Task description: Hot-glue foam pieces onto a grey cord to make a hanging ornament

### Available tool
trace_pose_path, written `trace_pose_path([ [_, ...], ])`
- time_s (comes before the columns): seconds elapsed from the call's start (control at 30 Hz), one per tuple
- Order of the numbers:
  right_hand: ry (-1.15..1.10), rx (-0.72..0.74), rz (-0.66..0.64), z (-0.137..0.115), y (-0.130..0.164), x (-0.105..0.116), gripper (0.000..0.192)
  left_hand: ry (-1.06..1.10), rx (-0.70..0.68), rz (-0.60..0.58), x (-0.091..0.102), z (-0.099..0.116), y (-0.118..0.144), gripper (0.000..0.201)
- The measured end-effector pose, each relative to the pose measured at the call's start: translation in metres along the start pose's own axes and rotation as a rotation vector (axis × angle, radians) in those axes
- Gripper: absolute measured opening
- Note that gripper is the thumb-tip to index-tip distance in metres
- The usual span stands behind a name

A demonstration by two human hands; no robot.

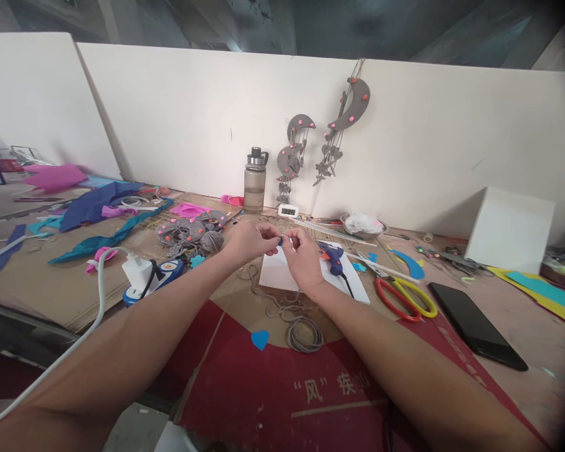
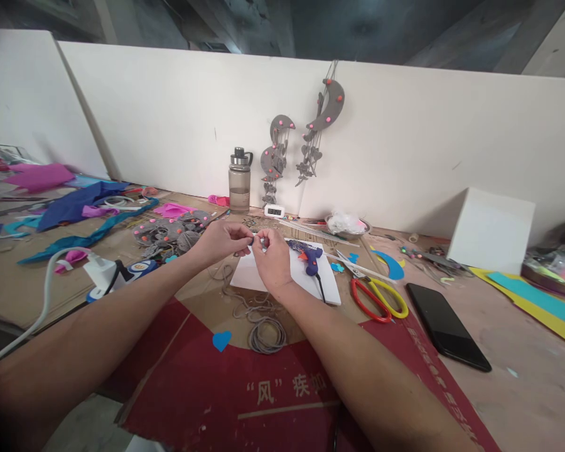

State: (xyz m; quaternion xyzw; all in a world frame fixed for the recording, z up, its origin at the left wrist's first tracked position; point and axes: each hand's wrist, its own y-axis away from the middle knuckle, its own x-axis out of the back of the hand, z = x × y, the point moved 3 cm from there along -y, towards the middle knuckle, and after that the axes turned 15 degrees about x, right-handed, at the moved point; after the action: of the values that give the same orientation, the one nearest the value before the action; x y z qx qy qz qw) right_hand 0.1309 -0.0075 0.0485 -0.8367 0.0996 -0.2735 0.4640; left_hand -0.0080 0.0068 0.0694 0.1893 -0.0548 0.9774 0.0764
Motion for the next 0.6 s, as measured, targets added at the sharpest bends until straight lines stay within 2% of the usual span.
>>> trace_pose_path([
  [0.13, 0.009, 0.012, -0.012, 0.000, 0.000, -0.001, 0.008, -0.020, -0.014, -0.003, 0.001, 0.001, 0.001, 0.013],
  [0.27, -0.010, 0.012, -0.033, 0.000, 0.001, 0.000, 0.011, -0.159, -0.072, 0.033, 0.004, 0.001, 0.002, 0.015],
  [0.43, -0.060, 0.000, -0.072, 0.000, -0.001, 0.000, 0.017, -0.395, -0.232, 0.249, 0.008, 0.002, 0.000, 0.012],
  [0.5, -0.078, -0.031, -0.091, -0.001, -0.001, -0.001, 0.020, -0.386, -0.218, 0.310, 0.010, 0.000, -0.002, 0.011],
  [0.6, -0.095, -0.085, -0.158, -0.003, -0.002, -0.001, 0.022, -0.214, -0.133, 0.315, 0.014, -0.008, -0.008, 0.013],
])
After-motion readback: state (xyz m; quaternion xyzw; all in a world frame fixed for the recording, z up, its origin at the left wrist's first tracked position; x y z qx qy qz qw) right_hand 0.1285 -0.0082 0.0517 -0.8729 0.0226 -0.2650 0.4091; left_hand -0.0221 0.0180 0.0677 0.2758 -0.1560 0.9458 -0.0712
